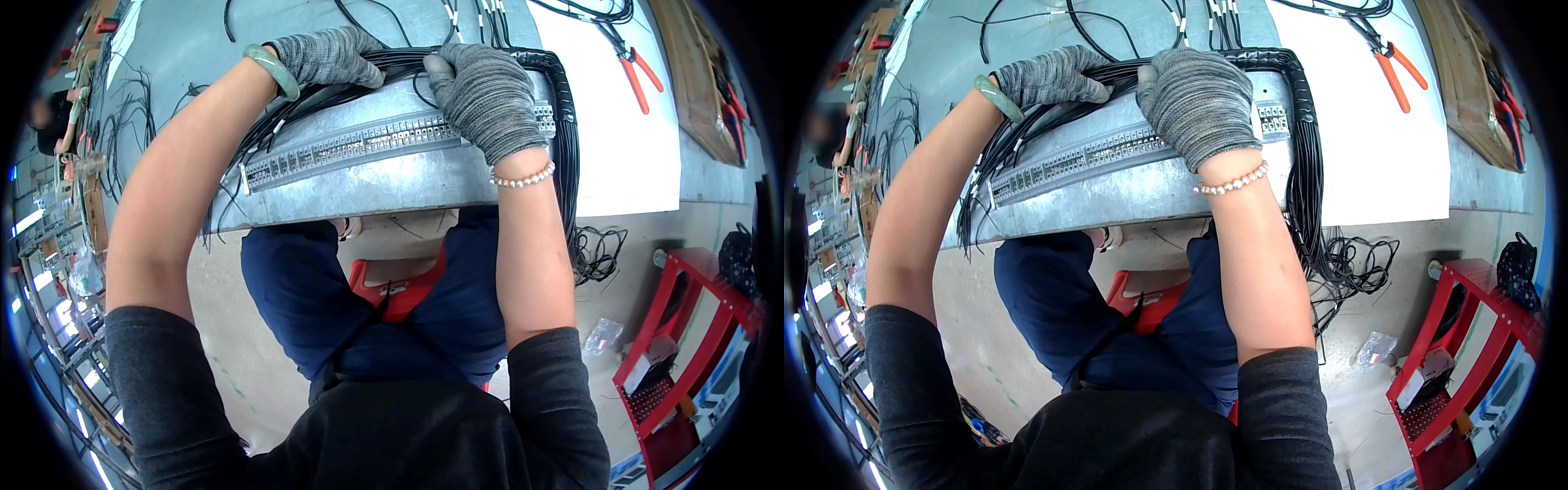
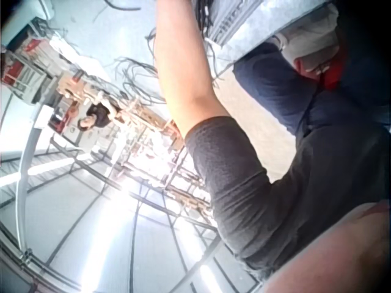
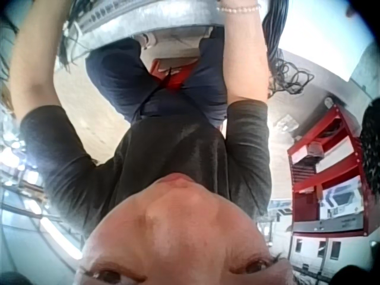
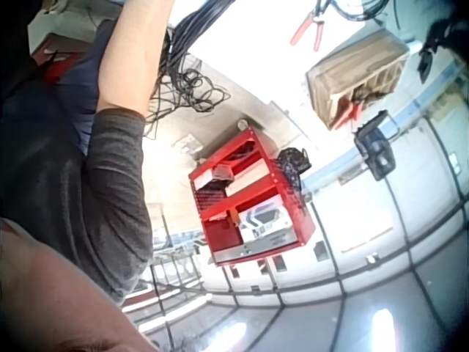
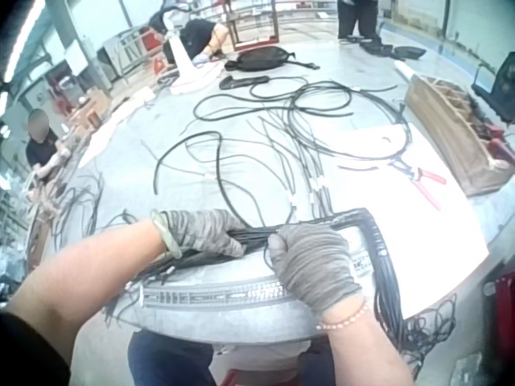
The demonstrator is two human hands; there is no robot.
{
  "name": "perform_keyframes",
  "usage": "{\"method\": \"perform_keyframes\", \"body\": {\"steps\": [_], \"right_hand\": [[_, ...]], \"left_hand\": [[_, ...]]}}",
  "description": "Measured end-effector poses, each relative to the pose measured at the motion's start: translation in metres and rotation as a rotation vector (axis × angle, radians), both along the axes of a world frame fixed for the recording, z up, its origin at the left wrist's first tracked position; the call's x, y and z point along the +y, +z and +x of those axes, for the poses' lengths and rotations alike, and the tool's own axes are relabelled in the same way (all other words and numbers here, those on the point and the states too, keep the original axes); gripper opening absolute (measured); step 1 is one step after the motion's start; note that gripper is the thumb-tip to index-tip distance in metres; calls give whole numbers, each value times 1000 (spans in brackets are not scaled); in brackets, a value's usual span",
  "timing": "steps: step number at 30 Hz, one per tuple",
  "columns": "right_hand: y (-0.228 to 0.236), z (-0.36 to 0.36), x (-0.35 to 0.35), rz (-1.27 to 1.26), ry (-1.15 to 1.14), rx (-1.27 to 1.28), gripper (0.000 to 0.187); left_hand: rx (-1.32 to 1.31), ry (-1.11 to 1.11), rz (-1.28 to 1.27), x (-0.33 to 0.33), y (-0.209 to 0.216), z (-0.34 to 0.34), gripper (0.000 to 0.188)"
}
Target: The person gathers and arranges black cables on a metal workbench, aligning them in rows and securing them with white zip ties. The person repeatedly picks up bundles, straightens them, and fastens them to the bench surface.
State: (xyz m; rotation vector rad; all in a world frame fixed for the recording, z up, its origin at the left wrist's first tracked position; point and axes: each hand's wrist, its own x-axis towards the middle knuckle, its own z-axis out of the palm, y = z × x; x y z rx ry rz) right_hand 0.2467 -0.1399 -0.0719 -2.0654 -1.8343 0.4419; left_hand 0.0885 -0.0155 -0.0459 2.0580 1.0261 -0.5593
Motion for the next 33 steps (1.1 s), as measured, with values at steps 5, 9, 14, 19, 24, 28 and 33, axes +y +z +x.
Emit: {"method": "perform_keyframes", "body": {"steps": [5, 9, 14, 19, 24, 28, 33], "right_hand": [[-4, 2, 3, 82, -77, 73, 39], [-4, 5, 3, -42, -46, 91, 41], [-6, 4, 8, -53, -129, 136, 41], [-11, 2, 9, -14, -127, 96, 44], [-1, 6, 9, -36, -168, 156, 45], [1, 8, 11, -125, -180, 181, 44], [0, 14, 10, -148, -84, 126, 42]], "left_hand": [[-38, -80, -81, 8, 0, -5, 43], [19, -84, -30, 9, -3, -1, 45], [-69, -97, -63, 13, -6, -8, 47], [-4, -98, 49, 11, -13, -2, 47], [11, -108, 53, 10, -11, -2, 44], [16, -79, 9, 9, -7, 0, 45], [82, -116, -41, 10, -2, 4, 35]]}}
